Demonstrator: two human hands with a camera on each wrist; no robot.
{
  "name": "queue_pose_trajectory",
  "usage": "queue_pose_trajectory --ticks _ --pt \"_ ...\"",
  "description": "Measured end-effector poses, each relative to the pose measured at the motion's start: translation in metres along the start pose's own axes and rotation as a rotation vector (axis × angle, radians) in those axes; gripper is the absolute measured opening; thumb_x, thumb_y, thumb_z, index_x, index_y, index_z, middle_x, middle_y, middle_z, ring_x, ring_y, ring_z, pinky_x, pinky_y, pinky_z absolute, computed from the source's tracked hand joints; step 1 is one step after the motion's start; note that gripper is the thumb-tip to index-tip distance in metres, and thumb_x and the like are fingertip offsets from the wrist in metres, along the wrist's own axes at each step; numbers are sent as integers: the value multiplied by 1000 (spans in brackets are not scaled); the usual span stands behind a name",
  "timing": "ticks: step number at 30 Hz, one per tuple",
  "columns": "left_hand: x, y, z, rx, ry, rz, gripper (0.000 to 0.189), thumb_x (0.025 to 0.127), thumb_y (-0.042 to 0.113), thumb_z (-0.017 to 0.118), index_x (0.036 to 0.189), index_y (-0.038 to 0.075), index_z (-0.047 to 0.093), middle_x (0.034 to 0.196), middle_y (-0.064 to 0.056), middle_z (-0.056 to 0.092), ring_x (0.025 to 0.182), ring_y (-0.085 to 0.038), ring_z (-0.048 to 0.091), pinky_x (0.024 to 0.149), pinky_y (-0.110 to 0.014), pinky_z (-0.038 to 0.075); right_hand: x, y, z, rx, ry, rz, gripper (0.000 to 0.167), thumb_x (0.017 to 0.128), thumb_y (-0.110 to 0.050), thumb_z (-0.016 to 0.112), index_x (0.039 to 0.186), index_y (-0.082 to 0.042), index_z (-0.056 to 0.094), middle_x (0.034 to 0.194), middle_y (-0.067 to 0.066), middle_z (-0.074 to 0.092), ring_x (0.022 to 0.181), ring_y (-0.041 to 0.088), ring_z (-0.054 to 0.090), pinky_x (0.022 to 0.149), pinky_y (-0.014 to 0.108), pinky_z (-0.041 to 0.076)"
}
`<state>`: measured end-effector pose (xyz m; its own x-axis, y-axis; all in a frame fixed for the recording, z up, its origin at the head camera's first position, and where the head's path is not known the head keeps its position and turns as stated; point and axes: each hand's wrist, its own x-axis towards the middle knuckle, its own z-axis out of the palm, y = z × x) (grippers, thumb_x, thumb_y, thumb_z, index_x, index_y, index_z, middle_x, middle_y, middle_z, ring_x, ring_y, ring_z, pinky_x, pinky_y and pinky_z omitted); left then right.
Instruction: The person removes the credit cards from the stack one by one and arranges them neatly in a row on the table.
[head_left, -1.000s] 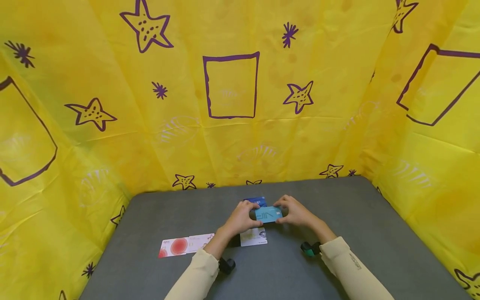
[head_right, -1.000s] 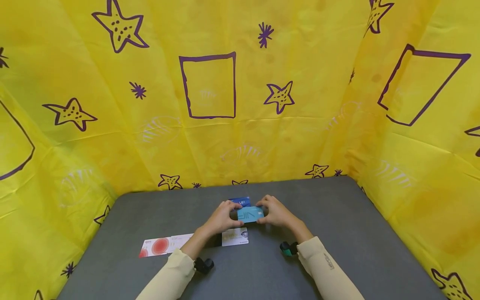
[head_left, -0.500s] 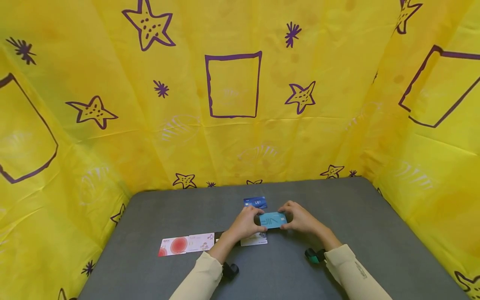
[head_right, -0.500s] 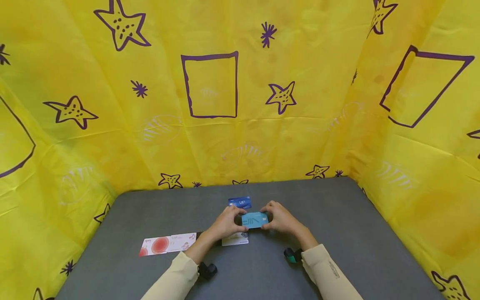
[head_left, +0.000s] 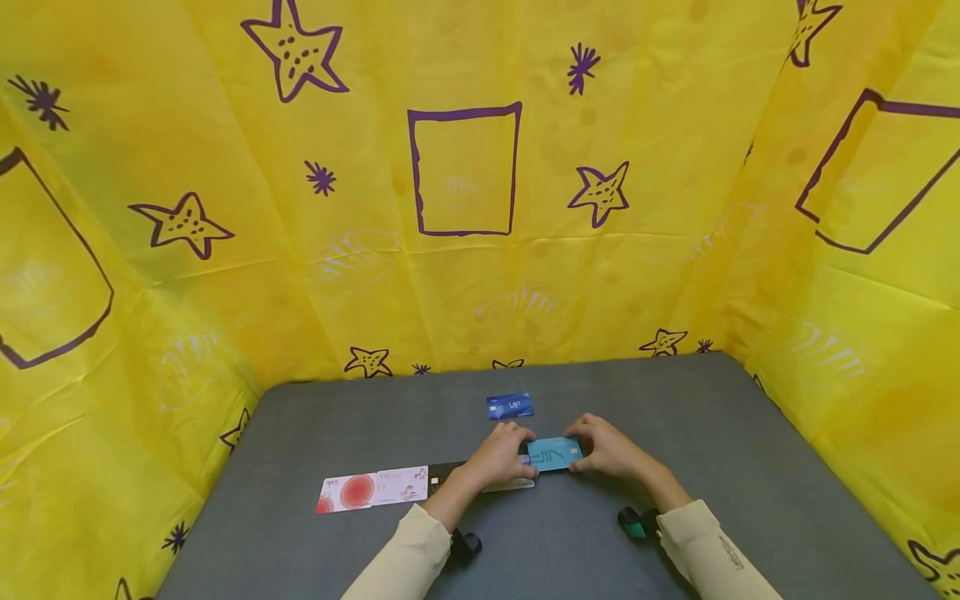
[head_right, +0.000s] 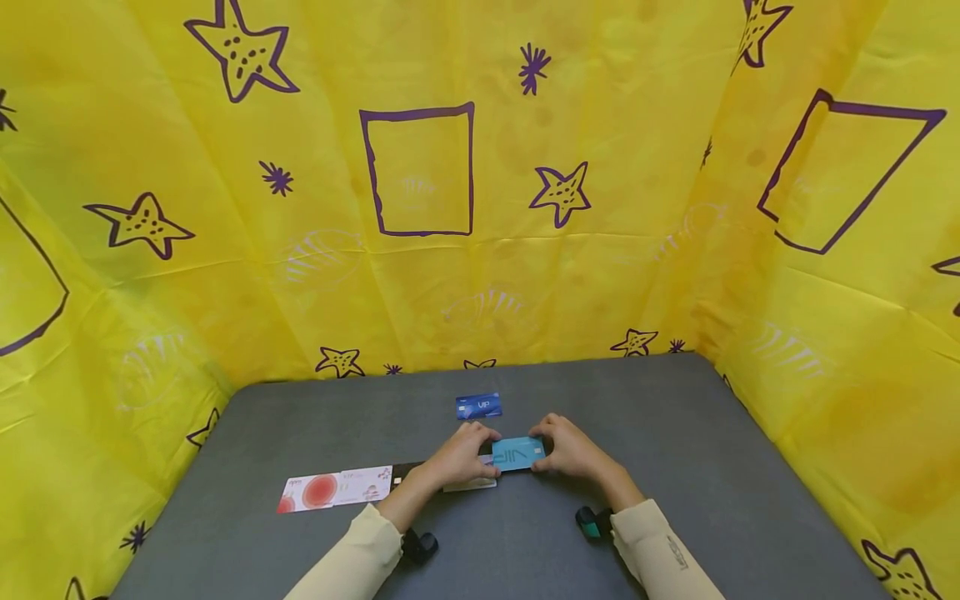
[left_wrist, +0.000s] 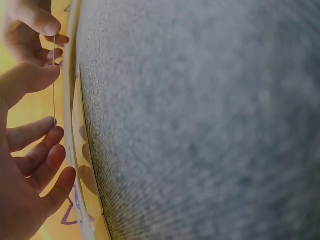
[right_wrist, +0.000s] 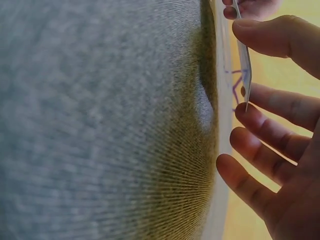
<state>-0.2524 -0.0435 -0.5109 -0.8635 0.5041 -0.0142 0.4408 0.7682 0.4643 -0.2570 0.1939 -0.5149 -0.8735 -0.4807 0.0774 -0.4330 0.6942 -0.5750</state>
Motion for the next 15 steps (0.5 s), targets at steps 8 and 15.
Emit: queue_pose_trajectory --ticks 8,15 --pt "-1 1 4 49 -10 21 51 77 35 80 120 11 66 113 -4 63 102 -17 50 92 -30 44 -4 0 2 3 -25 22 45 72 -26 84 110 -6 69 97 0 56 86 12 47 75 27 41" --pt "-1 2 5 73 -23 27 50 77 36 80 119 11 67 113 -4 63 103 -17 51 93 -32 44 -6 2 3 -19 -36 27 45 72 -27 85 110 -7 69 98 -1 57 87 13 47 75 28 42"
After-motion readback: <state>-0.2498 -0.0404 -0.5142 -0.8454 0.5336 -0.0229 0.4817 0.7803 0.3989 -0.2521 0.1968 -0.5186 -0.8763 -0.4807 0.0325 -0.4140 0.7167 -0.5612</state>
